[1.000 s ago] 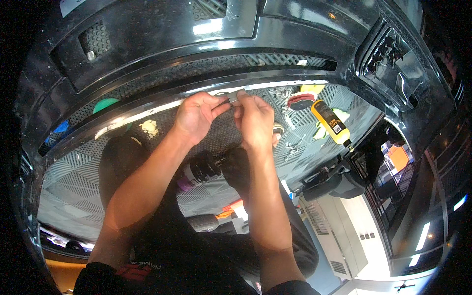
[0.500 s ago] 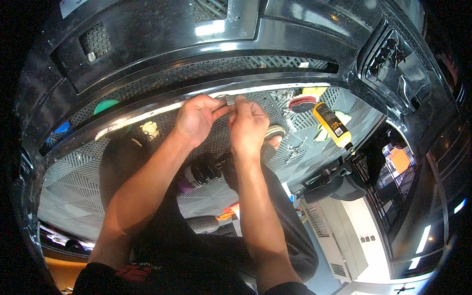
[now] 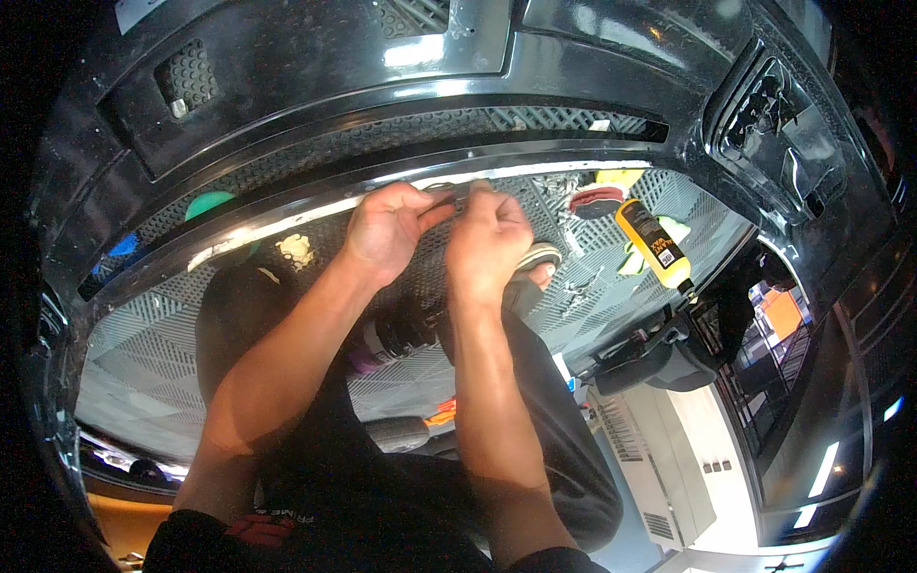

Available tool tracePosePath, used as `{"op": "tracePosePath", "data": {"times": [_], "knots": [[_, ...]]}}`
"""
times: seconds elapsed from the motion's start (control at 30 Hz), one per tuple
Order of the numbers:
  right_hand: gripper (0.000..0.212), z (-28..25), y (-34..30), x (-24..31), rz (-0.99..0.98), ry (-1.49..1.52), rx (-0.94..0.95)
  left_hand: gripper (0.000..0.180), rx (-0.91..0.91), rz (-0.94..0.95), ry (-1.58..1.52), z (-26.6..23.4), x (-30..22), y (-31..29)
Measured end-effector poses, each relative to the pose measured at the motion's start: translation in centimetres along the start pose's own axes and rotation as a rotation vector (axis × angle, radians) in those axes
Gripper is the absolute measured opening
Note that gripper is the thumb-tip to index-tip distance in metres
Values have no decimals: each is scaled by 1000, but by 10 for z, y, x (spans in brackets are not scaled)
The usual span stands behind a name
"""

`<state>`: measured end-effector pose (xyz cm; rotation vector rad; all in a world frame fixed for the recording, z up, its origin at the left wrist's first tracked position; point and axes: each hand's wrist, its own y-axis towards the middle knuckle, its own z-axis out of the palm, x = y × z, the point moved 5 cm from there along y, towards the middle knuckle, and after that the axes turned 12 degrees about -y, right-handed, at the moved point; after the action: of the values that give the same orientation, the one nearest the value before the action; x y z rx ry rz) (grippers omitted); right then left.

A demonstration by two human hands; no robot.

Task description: The person applies a clear protective film to the front bumper of a car. They use a squeegee to smooth the film and remove bubbles, then trim the edges with a knife. The person works methodically along the bumper's contours.

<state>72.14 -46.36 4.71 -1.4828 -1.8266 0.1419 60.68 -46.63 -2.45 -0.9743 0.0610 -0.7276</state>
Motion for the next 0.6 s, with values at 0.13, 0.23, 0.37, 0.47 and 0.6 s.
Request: {"op": "tracePosePath", "data": {"times": [0.13,0.23,0.37,0.47,0.6], "knots": [[34,-6,8,2,20,17,47,11,0,11,14,0,-2,0],[36,-5,6,2,-1,-7,29,11,-14,11,25,2,0,-1],[37,-3,5,1,39,31,48,11,0,9,31,1,-1,0],[31,-4,10,-9,3,22,2,11,-6,6,46,1,-1,0],[27,-4,12,-9,-20,-32,36,12,-7,10,47,2,-1,-1]]}}
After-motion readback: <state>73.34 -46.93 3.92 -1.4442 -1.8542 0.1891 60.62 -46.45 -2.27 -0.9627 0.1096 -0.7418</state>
